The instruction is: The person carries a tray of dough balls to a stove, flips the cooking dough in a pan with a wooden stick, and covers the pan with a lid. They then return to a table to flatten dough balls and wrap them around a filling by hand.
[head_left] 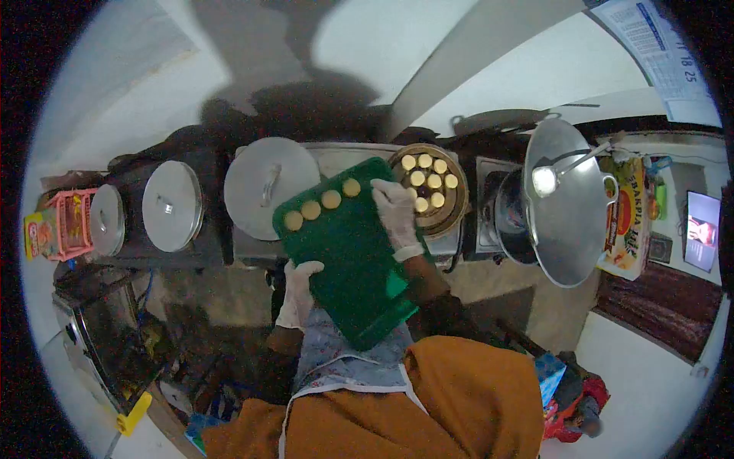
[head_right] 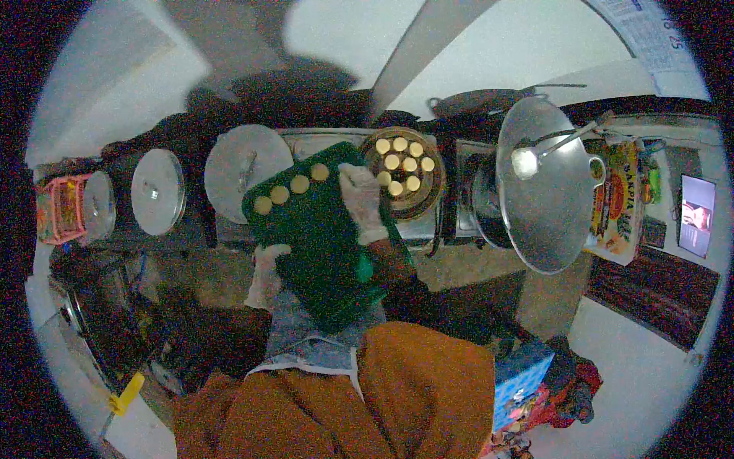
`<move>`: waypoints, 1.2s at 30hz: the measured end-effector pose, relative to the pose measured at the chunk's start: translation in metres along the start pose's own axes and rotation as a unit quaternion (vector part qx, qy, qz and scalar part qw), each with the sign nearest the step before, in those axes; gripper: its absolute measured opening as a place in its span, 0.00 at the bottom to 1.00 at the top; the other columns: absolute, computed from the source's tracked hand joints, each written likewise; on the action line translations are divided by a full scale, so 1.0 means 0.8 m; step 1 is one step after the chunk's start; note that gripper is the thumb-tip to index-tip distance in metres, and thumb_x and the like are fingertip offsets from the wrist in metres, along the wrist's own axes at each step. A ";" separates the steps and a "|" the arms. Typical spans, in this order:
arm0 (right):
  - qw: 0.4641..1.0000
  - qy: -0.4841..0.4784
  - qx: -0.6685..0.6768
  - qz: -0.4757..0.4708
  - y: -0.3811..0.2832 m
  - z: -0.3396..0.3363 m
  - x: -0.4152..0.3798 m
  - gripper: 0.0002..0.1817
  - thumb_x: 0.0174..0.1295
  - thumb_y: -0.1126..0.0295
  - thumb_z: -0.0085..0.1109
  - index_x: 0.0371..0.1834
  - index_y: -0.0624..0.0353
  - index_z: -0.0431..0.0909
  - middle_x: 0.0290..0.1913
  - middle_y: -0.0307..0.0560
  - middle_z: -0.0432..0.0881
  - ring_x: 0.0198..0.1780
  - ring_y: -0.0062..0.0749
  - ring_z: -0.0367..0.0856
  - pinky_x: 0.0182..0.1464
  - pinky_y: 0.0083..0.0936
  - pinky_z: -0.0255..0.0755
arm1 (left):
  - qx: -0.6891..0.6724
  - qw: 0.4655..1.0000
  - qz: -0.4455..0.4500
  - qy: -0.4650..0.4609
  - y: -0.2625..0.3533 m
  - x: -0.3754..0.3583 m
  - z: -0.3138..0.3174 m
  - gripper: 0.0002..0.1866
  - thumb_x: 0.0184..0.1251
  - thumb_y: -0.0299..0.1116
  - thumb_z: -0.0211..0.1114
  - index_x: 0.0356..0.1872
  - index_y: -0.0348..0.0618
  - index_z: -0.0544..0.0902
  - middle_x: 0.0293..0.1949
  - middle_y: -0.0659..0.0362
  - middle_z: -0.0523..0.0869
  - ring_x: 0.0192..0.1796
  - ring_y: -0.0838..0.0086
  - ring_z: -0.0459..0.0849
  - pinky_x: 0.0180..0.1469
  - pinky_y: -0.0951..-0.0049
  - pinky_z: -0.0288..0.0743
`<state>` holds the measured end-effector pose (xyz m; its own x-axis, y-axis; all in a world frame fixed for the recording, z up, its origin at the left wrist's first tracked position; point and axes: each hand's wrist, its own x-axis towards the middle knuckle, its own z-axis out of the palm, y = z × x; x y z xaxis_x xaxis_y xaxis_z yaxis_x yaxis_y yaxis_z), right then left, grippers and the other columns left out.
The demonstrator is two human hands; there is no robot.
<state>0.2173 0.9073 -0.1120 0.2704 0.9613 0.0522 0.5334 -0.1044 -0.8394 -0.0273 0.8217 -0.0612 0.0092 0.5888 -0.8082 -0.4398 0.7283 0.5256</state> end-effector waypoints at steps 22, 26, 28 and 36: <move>0.978 0.148 -0.017 0.148 0.092 0.001 0.050 0.09 0.55 0.69 0.72 0.34 0.62 0.84 0.31 0.49 0.86 0.35 0.36 0.84 0.40 0.34 0.77 | 0.293 0.866 0.403 -0.032 -0.048 0.012 -0.113 0.18 0.56 0.21 0.64 0.50 0.43 0.79 0.46 0.57 0.84 0.44 0.65 0.84 0.47 0.64 0.83; 0.971 0.140 -0.191 0.026 0.148 0.034 0.058 0.10 0.54 0.66 0.72 0.30 0.60 0.83 0.30 0.55 0.84 0.35 0.52 0.84 0.39 0.43 0.75 | 0.345 0.858 0.381 0.006 -0.025 -0.009 -0.095 0.19 0.56 0.20 0.64 0.51 0.43 0.79 0.46 0.57 0.84 0.45 0.64 0.85 0.48 0.64 0.83; 0.929 0.167 -0.328 -0.038 0.153 0.038 0.059 0.09 0.54 0.65 0.71 0.31 0.56 0.84 0.29 0.56 0.83 0.36 0.57 0.82 0.40 0.52 0.73 | 0.299 0.898 0.323 -0.006 -0.016 -0.017 -0.090 0.20 0.56 0.20 0.64 0.52 0.43 0.79 0.46 0.58 0.85 0.45 0.64 0.85 0.48 0.64 0.83; 0.967 0.131 -0.183 0.120 0.126 0.022 0.057 0.12 0.56 0.60 0.71 0.36 0.55 0.86 0.35 0.57 0.86 0.40 0.56 0.85 0.44 0.48 0.76 | 0.039 0.993 0.110 0.011 0.005 -0.035 -0.065 0.17 0.58 0.24 0.64 0.50 0.44 0.79 0.43 0.59 0.84 0.44 0.67 0.84 0.47 0.65 0.81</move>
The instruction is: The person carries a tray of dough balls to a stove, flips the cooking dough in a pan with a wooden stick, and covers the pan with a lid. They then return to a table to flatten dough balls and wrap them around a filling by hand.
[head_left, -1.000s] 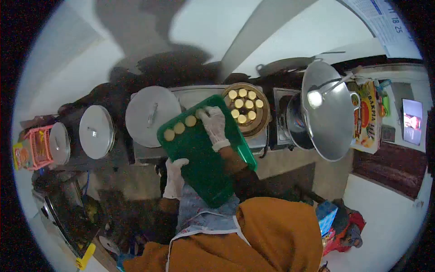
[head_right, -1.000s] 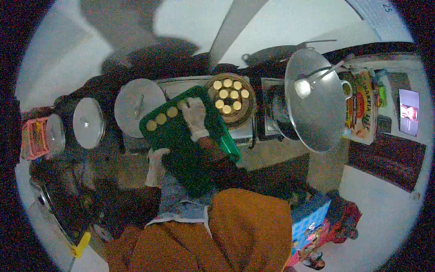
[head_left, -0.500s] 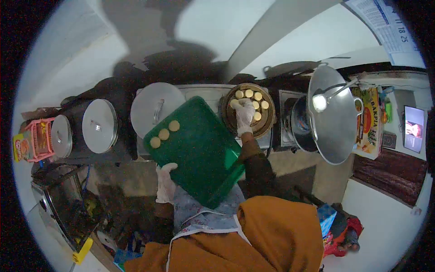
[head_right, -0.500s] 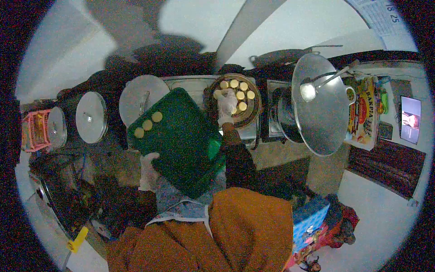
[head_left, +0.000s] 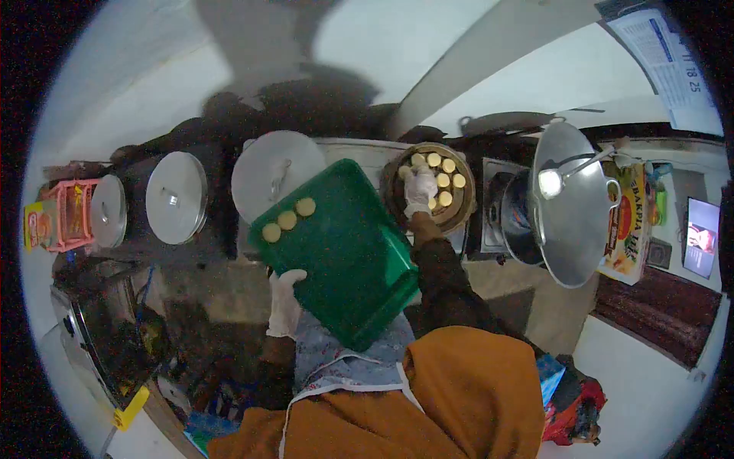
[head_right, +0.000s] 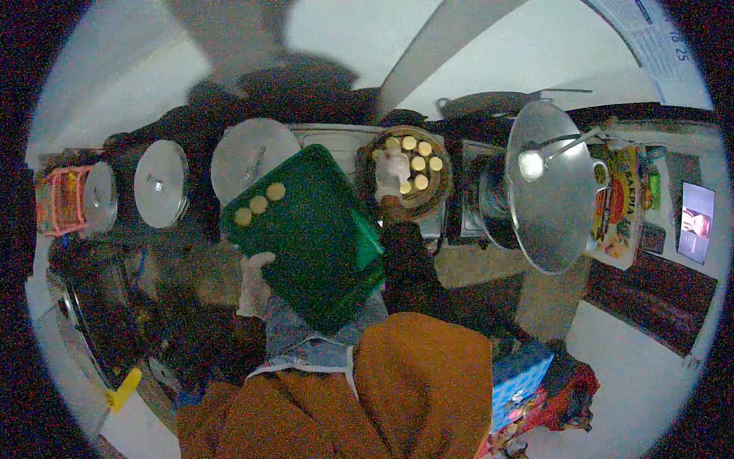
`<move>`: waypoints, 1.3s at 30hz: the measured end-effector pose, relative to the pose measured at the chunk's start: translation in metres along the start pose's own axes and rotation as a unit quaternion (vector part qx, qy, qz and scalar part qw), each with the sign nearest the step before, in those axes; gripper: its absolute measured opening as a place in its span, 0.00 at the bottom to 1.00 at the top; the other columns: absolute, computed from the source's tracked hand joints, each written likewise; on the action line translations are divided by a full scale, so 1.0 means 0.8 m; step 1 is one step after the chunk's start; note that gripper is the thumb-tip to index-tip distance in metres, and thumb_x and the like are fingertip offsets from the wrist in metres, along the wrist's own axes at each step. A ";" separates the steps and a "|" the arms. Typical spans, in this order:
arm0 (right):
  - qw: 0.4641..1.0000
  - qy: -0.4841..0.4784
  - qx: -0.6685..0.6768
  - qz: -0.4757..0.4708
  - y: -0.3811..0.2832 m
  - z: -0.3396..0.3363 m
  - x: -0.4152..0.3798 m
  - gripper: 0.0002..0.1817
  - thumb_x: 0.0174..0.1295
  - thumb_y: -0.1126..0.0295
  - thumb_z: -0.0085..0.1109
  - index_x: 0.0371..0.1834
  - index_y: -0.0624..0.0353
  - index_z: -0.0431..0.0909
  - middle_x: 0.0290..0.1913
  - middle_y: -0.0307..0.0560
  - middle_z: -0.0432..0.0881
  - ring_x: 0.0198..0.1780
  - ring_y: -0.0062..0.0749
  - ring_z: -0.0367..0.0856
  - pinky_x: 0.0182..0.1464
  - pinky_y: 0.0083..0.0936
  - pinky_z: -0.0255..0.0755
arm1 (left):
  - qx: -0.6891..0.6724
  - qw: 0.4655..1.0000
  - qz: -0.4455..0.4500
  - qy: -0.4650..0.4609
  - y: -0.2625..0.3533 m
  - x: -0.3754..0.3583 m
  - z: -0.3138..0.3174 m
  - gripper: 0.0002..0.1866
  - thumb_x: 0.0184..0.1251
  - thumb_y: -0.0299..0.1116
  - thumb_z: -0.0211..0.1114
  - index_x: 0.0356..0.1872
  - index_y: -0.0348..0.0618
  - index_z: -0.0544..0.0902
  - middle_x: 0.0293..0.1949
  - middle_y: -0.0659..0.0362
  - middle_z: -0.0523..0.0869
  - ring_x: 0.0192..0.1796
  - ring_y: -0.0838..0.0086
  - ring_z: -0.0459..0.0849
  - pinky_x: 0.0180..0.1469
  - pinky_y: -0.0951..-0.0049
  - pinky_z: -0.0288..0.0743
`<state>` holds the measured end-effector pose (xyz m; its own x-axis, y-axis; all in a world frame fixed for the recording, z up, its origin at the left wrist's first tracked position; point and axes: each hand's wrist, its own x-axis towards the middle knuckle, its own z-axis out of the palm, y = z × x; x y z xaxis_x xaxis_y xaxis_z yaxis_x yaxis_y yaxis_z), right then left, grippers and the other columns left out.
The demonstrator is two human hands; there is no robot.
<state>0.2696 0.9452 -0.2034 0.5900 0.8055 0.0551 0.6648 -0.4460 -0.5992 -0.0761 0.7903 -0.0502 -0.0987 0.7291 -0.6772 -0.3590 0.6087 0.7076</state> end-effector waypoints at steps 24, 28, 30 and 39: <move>0.919 -0.096 0.369 0.100 -0.127 -0.084 -0.101 0.14 0.53 0.70 0.75 0.39 0.66 0.84 0.40 0.39 0.85 0.40 0.24 0.81 0.45 0.25 0.76 | 0.450 0.777 0.433 -0.075 -0.052 0.018 -0.050 0.20 0.55 0.24 0.66 0.51 0.45 0.79 0.48 0.56 0.83 0.52 0.66 0.81 0.58 0.63 0.76; 0.988 0.022 0.155 0.008 0.005 -0.019 -0.064 0.14 0.55 0.68 0.74 0.40 0.65 0.83 0.36 0.46 0.84 0.38 0.36 0.82 0.44 0.31 0.76 | 0.387 0.838 0.381 -0.047 -0.044 0.009 -0.041 0.19 0.56 0.24 0.64 0.51 0.47 0.79 0.47 0.58 0.82 0.49 0.66 0.82 0.52 0.64 0.79; 0.997 -0.007 0.020 -0.076 0.024 -0.005 -0.054 0.14 0.56 0.68 0.73 0.41 0.63 0.83 0.34 0.49 0.81 0.37 0.45 0.82 0.43 0.36 0.75 | 0.263 0.928 0.260 -0.042 -0.039 0.010 -0.034 0.19 0.56 0.23 0.64 0.51 0.47 0.79 0.46 0.58 0.83 0.47 0.66 0.83 0.49 0.65 0.81; 0.955 0.021 -0.231 -0.186 0.010 -0.007 -0.056 0.11 0.61 0.60 0.64 0.29 0.55 0.84 0.35 0.52 0.81 0.42 0.52 0.80 0.41 0.51 0.73 | -0.012 0.999 0.033 -0.019 -0.018 0.011 -0.014 0.17 0.56 0.23 0.64 0.49 0.43 0.80 0.43 0.59 0.85 0.45 0.66 0.85 0.48 0.64 0.82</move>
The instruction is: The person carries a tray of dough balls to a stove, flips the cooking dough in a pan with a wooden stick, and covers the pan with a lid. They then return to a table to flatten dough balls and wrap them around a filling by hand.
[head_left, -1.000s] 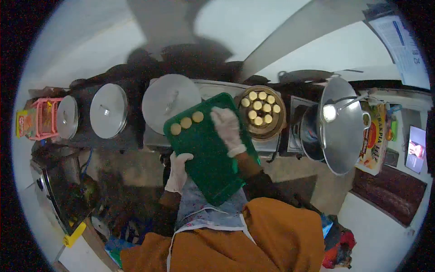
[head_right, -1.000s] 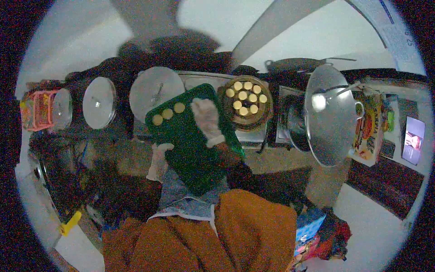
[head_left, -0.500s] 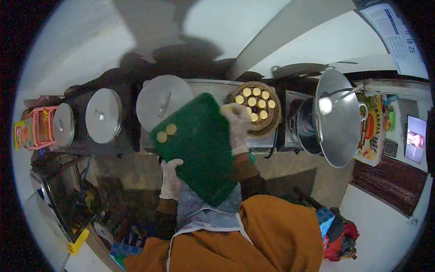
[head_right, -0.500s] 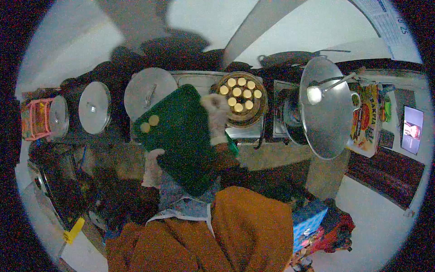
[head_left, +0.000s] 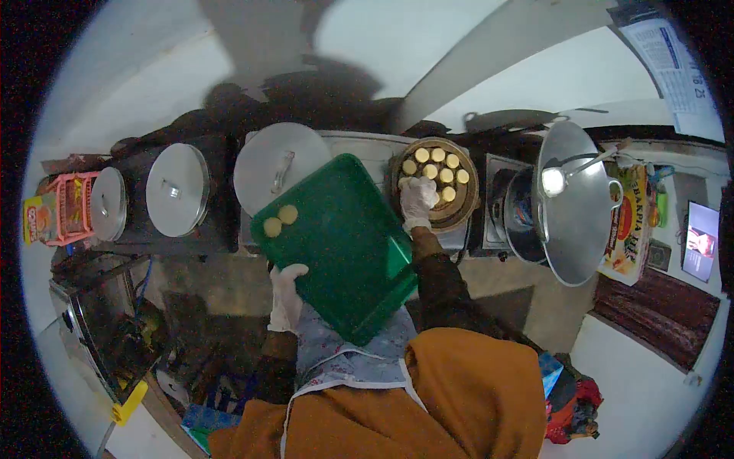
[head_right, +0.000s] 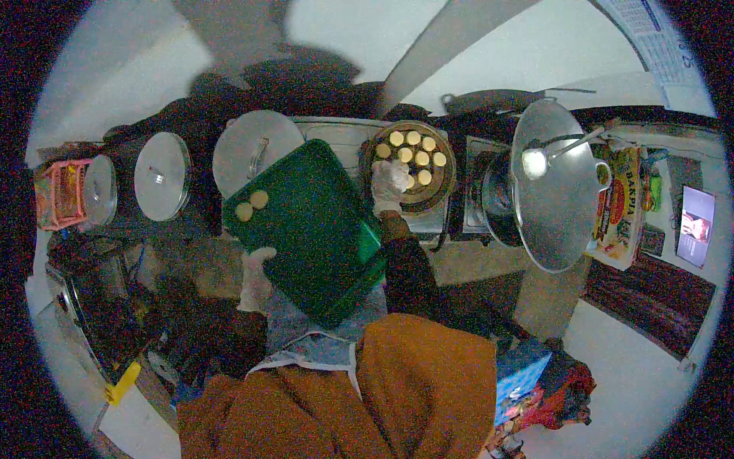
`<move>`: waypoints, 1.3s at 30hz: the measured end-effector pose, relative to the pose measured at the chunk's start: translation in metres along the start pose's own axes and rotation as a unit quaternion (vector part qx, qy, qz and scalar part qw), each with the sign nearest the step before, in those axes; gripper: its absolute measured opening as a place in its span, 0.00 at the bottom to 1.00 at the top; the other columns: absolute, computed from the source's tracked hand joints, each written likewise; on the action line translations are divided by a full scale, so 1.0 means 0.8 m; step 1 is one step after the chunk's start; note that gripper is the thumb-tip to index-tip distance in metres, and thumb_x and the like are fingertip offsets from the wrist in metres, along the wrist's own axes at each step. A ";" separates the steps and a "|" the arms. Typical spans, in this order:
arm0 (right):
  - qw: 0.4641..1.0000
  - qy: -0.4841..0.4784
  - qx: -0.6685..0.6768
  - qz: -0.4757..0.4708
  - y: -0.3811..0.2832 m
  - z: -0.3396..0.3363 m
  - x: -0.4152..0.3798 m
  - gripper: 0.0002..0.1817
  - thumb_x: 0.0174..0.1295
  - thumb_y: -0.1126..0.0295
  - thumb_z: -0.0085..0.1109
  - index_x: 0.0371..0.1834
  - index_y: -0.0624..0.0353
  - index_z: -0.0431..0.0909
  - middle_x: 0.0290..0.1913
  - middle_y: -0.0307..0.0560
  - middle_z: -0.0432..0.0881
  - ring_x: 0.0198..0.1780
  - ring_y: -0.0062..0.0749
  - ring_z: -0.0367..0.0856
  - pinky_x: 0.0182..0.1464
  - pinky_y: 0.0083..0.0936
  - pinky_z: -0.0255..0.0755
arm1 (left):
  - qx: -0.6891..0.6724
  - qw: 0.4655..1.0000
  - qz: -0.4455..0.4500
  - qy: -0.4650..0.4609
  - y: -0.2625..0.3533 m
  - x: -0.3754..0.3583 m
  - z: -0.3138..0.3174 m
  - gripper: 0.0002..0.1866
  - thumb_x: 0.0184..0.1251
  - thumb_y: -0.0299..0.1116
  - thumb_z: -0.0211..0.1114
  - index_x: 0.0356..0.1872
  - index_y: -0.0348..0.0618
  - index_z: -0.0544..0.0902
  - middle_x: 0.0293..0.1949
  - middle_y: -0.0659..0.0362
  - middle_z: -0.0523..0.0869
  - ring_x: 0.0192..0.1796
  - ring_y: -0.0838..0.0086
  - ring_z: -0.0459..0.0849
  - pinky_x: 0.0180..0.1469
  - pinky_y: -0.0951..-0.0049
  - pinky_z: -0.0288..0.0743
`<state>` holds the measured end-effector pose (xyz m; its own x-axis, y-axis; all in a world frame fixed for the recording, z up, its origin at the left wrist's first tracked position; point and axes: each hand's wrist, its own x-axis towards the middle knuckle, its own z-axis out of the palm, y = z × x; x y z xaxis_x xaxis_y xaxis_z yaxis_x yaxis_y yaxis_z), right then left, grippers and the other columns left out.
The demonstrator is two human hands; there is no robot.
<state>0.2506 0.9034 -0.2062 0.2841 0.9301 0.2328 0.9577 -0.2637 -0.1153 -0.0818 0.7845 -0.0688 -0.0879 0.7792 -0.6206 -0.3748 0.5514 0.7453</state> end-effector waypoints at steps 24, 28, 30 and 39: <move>0.740 -0.184 0.618 0.189 -0.173 -0.159 -0.031 0.13 0.53 0.65 0.76 0.36 0.59 0.83 0.35 0.45 0.86 0.37 0.32 0.84 0.41 0.31 0.76 | -0.016 0.998 -0.068 0.006 0.019 -0.006 0.033 0.21 0.54 0.25 0.64 0.52 0.41 0.78 0.44 0.57 0.84 0.44 0.65 0.84 0.49 0.66 0.79; 0.674 -0.019 0.677 0.296 -0.056 -0.139 -0.014 0.11 0.51 0.69 0.78 0.30 0.59 0.83 0.30 0.40 0.84 0.32 0.25 0.80 0.37 0.26 0.75 | 0.349 0.893 0.280 -0.053 -0.053 0.013 -0.058 0.21 0.55 0.24 0.63 0.52 0.41 0.78 0.46 0.58 0.84 0.45 0.66 0.84 0.50 0.67 0.80; 0.762 -0.014 0.557 0.330 0.010 -0.070 -0.030 0.09 0.52 0.73 0.76 0.29 0.58 0.82 0.27 0.37 0.81 0.31 0.22 0.78 0.35 0.24 0.73 | 0.260 0.936 0.235 -0.031 -0.049 0.005 -0.042 0.20 0.55 0.25 0.62 0.52 0.42 0.78 0.47 0.58 0.84 0.46 0.66 0.84 0.50 0.67 0.81; 0.992 0.021 0.116 0.052 0.057 0.020 -0.068 0.07 0.51 0.68 0.72 0.32 0.57 0.86 0.37 0.49 0.86 0.40 0.45 0.84 0.44 0.39 0.77 | 0.213 0.956 0.182 -0.081 -0.035 0.014 -0.028 0.17 0.55 0.24 0.62 0.49 0.42 0.79 0.42 0.59 0.83 0.42 0.68 0.84 0.46 0.67 0.81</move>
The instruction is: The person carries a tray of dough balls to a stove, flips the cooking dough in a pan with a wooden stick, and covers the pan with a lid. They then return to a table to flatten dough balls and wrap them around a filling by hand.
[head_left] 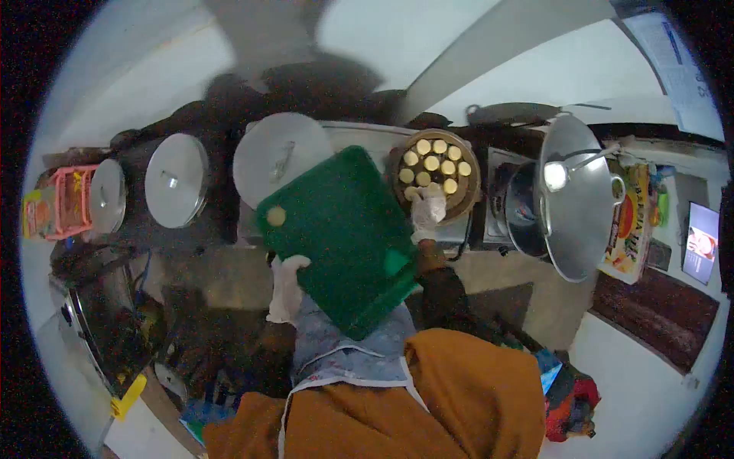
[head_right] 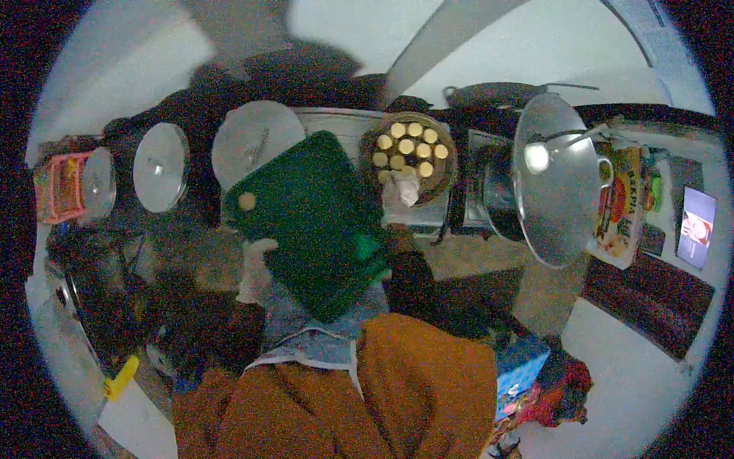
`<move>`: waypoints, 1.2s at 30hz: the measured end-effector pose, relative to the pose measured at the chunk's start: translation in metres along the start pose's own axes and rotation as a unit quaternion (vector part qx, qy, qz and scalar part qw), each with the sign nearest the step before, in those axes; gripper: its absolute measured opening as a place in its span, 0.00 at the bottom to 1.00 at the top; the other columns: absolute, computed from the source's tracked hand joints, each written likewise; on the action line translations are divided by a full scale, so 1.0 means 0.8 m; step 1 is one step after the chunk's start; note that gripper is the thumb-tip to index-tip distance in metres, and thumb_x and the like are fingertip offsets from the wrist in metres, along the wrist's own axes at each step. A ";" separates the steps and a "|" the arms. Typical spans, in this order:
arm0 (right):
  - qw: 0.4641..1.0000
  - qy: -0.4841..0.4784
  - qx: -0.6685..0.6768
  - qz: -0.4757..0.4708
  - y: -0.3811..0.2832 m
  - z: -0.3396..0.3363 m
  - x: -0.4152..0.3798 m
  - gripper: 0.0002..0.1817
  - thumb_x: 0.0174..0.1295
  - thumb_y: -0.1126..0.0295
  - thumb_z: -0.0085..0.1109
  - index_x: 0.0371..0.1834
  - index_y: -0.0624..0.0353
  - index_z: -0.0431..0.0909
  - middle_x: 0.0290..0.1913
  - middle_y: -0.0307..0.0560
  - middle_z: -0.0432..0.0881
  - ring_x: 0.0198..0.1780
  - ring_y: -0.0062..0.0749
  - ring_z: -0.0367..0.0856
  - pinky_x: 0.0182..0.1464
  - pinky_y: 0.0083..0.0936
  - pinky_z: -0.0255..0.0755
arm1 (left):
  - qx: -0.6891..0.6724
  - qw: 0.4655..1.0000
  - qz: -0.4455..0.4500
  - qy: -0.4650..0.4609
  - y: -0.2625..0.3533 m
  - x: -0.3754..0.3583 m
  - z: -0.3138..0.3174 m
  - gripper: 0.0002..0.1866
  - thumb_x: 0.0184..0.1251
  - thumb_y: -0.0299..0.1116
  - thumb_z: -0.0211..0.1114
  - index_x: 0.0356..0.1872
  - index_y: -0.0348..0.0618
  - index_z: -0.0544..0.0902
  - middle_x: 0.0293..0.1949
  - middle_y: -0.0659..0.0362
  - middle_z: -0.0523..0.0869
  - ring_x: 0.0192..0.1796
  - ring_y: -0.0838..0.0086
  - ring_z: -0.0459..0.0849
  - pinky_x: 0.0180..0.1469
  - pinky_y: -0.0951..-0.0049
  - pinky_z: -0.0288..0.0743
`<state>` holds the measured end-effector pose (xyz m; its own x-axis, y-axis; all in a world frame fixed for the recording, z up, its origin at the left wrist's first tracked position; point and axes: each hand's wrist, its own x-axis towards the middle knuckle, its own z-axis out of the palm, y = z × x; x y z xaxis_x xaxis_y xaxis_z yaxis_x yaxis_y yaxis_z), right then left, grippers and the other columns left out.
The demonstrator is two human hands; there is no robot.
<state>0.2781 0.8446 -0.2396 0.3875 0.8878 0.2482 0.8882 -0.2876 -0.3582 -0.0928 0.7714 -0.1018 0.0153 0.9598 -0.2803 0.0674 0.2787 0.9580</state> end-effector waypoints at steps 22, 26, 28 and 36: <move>0.809 -0.255 0.504 0.164 -0.285 -0.121 -0.009 0.14 0.52 0.70 0.75 0.40 0.60 0.82 0.39 0.46 0.86 0.40 0.34 0.84 0.46 0.31 0.77 | -0.214 0.933 -0.287 -0.026 0.059 0.036 0.053 0.17 0.50 0.24 0.64 0.44 0.38 0.80 0.35 0.60 0.84 0.35 0.71 0.82 0.41 0.72 0.77; 0.783 -0.254 0.494 0.279 -0.236 -0.148 -0.014 0.13 0.53 0.67 0.78 0.35 0.61 0.84 0.37 0.39 0.86 0.37 0.25 0.82 0.44 0.24 0.76 | -0.211 0.959 -0.186 -0.035 0.056 0.027 0.038 0.16 0.51 0.23 0.62 0.44 0.39 0.80 0.37 0.60 0.84 0.38 0.71 0.82 0.42 0.71 0.78; 0.802 -0.293 0.466 0.231 -0.226 -0.140 -0.040 0.15 0.52 0.68 0.77 0.40 0.62 0.85 0.37 0.40 0.86 0.39 0.24 0.81 0.45 0.24 0.76 | -0.225 0.943 -0.245 -0.019 0.059 0.019 0.034 0.16 0.51 0.23 0.63 0.45 0.39 0.81 0.38 0.60 0.84 0.39 0.70 0.82 0.43 0.70 0.78; 0.819 -0.133 0.484 0.278 -0.166 -0.194 -0.018 0.14 0.55 0.73 0.73 0.44 0.65 0.86 0.40 0.44 0.89 0.39 0.25 0.86 0.43 0.24 0.79 | -0.025 0.998 -0.011 -0.053 0.024 0.000 -0.022 0.14 0.53 0.22 0.62 0.44 0.39 0.80 0.44 0.56 0.82 0.45 0.63 0.83 0.48 0.63 0.80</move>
<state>0.1927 0.8145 -0.0555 0.4832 0.8006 -0.3544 -0.0686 -0.3690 -0.9269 -0.1092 0.7770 -0.0824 0.1209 0.9454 -0.3027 0.0186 0.3027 0.9529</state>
